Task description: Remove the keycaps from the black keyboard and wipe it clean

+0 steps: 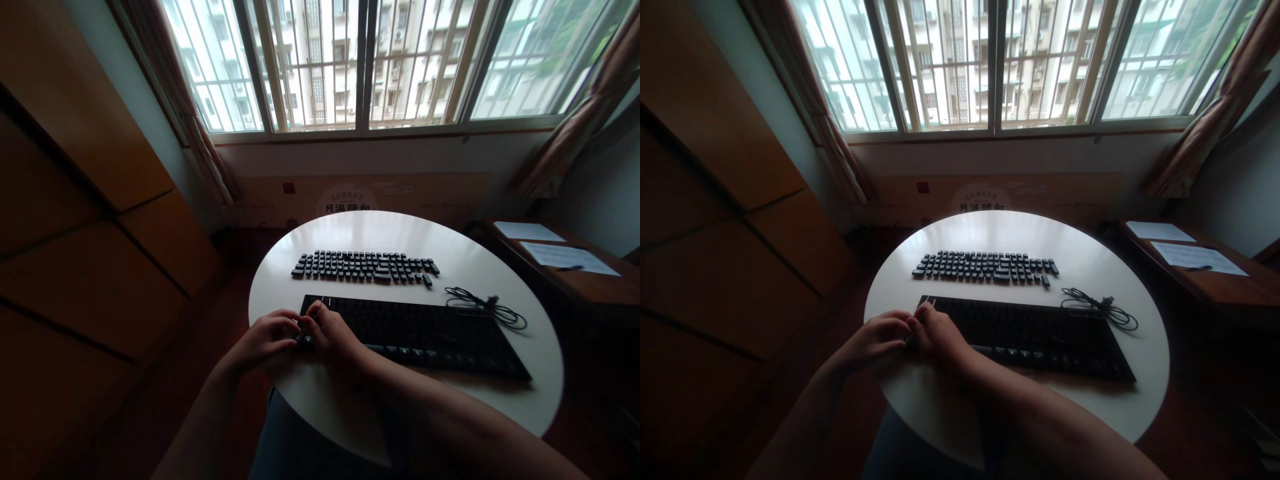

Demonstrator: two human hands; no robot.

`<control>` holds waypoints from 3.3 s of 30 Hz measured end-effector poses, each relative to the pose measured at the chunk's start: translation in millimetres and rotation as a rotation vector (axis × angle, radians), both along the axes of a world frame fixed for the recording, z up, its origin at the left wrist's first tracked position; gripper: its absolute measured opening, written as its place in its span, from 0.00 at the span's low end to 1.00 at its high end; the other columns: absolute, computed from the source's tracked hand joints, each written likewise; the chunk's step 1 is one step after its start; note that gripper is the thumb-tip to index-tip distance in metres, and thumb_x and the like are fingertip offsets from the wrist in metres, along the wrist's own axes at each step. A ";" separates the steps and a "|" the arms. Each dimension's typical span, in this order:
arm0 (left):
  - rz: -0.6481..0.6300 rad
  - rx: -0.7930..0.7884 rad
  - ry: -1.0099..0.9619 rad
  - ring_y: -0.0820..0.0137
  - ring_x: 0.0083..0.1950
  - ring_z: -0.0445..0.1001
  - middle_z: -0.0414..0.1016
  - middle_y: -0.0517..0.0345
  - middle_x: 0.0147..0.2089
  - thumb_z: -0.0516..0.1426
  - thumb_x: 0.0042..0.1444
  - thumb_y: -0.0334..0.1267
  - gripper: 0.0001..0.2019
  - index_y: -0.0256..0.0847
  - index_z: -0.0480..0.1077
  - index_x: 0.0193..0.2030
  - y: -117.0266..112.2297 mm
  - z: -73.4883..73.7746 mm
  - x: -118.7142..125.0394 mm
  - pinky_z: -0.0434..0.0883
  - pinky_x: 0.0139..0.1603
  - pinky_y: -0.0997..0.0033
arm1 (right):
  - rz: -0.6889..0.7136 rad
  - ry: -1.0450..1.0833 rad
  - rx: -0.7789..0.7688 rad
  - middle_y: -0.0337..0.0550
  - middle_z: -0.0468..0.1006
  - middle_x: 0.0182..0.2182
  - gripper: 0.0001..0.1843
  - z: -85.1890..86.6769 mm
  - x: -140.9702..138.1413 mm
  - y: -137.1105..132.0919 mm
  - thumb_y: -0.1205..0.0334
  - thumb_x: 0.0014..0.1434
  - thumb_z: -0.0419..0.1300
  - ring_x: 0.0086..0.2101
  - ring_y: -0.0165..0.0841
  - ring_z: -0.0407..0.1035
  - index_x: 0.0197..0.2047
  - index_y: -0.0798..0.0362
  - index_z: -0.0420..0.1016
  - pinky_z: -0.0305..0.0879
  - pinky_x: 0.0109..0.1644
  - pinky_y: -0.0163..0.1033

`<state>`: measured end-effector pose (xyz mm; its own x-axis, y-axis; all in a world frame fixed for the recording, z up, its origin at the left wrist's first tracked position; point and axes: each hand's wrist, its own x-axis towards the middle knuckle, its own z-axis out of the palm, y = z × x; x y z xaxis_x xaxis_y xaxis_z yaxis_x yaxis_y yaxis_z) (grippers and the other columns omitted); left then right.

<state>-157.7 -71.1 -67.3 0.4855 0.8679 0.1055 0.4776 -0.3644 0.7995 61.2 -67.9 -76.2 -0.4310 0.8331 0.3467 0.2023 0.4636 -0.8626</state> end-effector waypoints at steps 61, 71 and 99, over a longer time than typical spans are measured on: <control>0.017 -0.016 -0.095 0.61 0.50 0.77 0.79 0.49 0.49 0.65 0.53 0.38 0.08 0.39 0.80 0.39 -4.1 -3.5 -0.2 0.74 0.51 0.65 | 0.017 -0.090 0.271 0.44 0.77 0.32 0.09 -16.8 -5.4 -7.3 0.56 0.69 0.51 0.29 0.35 0.72 0.41 0.51 0.65 0.62 0.33 0.35; 0.082 -0.040 -0.091 0.66 0.40 0.75 0.79 0.51 0.42 0.64 0.54 0.40 0.11 0.37 0.78 0.41 -5.3 -1.6 2.6 0.72 0.40 0.70 | -0.023 -0.052 0.243 0.42 0.77 0.30 0.09 -9.2 -4.9 -9.3 0.55 0.68 0.51 0.28 0.32 0.70 0.40 0.51 0.66 0.61 0.33 0.34; 0.499 0.316 0.322 0.64 0.39 0.76 0.80 0.55 0.40 0.61 0.56 0.40 0.12 0.44 0.80 0.45 104.5 -12.3 -7.1 0.71 0.42 0.67 | -0.040 -0.224 0.554 0.38 0.75 0.24 0.11 19.6 46.2 9.0 0.54 0.68 0.56 0.21 0.28 0.64 0.36 0.52 0.68 0.53 0.26 0.33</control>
<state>-164.9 33.4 -79.6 0.0835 0.9476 0.3083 0.8465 -0.2307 0.4798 107.3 -58.9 -56.6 -0.5162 0.5712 0.6381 0.3780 0.8206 -0.4288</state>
